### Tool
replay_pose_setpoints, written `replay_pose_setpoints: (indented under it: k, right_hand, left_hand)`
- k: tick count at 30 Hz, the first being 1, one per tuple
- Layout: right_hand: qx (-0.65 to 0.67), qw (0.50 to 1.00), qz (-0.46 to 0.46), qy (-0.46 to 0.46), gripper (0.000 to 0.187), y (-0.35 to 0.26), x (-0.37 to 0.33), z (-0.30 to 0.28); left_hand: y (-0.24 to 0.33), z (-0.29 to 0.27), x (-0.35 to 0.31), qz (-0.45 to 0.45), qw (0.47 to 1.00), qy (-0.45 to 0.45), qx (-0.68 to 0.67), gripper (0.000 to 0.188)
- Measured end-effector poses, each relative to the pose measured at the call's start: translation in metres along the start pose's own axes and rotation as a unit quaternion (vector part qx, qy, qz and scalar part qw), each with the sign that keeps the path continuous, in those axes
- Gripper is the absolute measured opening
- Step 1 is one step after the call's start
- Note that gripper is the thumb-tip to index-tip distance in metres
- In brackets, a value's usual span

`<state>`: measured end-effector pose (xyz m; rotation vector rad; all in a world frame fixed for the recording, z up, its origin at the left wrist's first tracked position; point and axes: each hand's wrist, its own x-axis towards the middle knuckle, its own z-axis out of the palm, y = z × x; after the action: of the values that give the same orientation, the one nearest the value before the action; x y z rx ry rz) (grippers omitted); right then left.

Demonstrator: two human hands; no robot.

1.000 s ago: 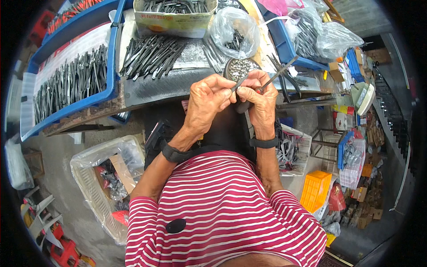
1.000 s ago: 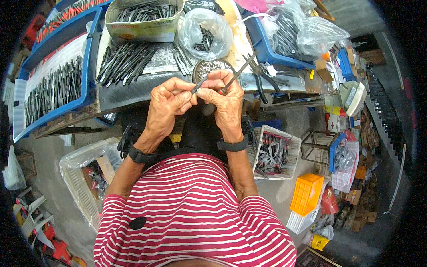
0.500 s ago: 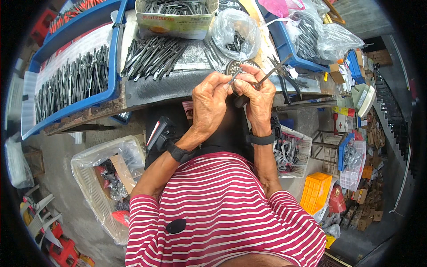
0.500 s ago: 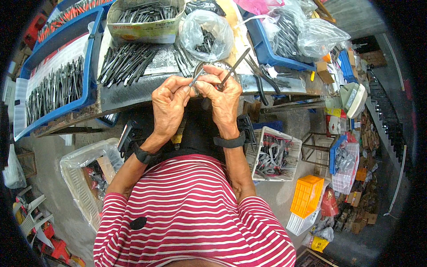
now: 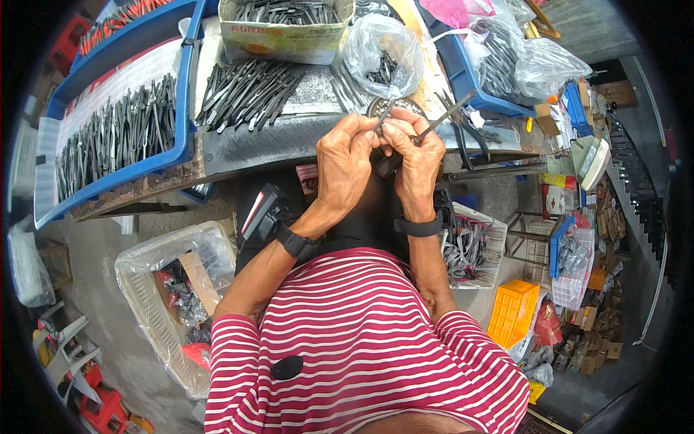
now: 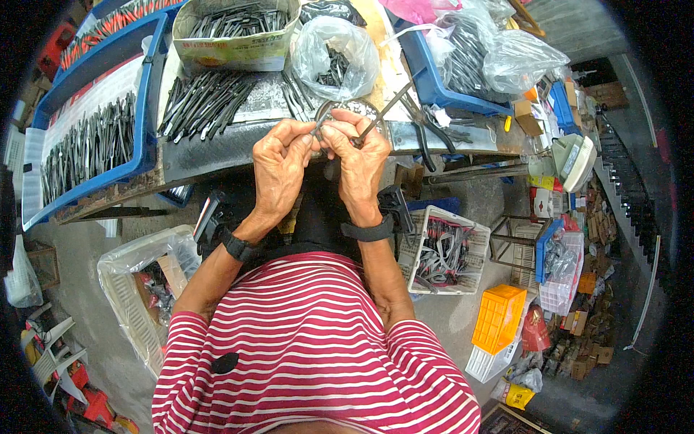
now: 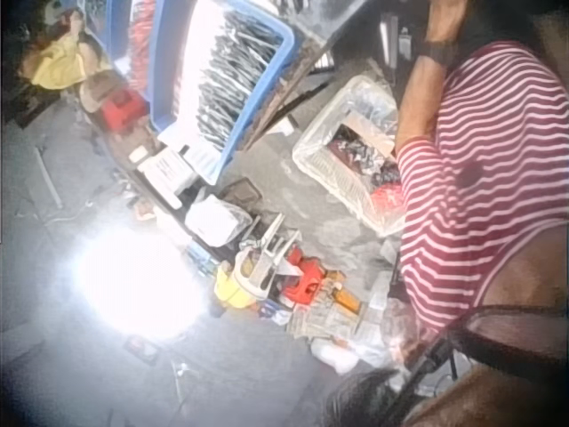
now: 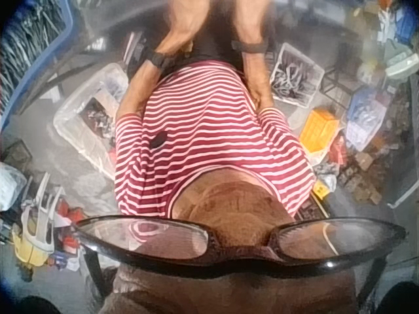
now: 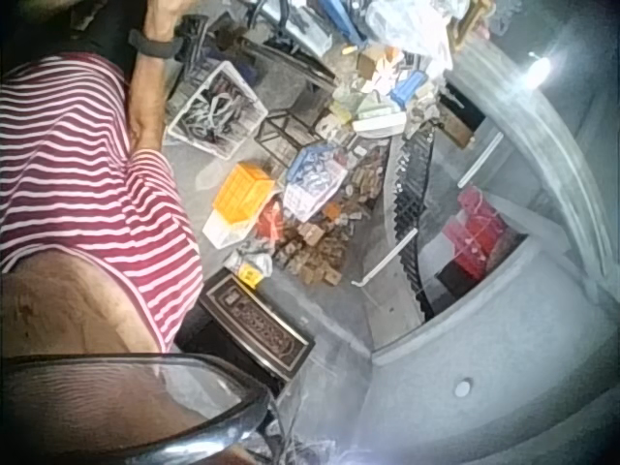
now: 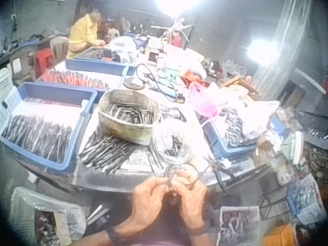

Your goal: The person repeatedly picks a metal rod from a blue tray and a small metal piece from a round container, then joins them together by hand. The assembled fasteners are placed back into the blue tray. This cycle continues throughout the clip.

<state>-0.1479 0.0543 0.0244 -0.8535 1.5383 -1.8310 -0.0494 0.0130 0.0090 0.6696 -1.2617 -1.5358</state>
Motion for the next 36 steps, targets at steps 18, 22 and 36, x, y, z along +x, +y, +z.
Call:
replay_pose_setpoints:
  k: [18,22,36]
  right_hand:
    - [-0.179,0.976,-0.120,0.043,0.020,0.006,-0.003,0.011]
    - [-0.146,0.981,-0.115,0.051,0.022,0.005,-0.005,0.012]
    - [-0.046,0.997,-0.050,0.035,0.023,-0.004,-0.008,0.007]
  left_hand:
    - [0.002,0.005,0.008,-0.049,0.993,0.011,-0.104,0.009]
    - [0.004,0.005,0.007,-0.067,0.993,0.001,-0.100,0.008]
    - [0.007,0.003,0.006,-0.108,0.971,-0.066,-0.202,0.012]
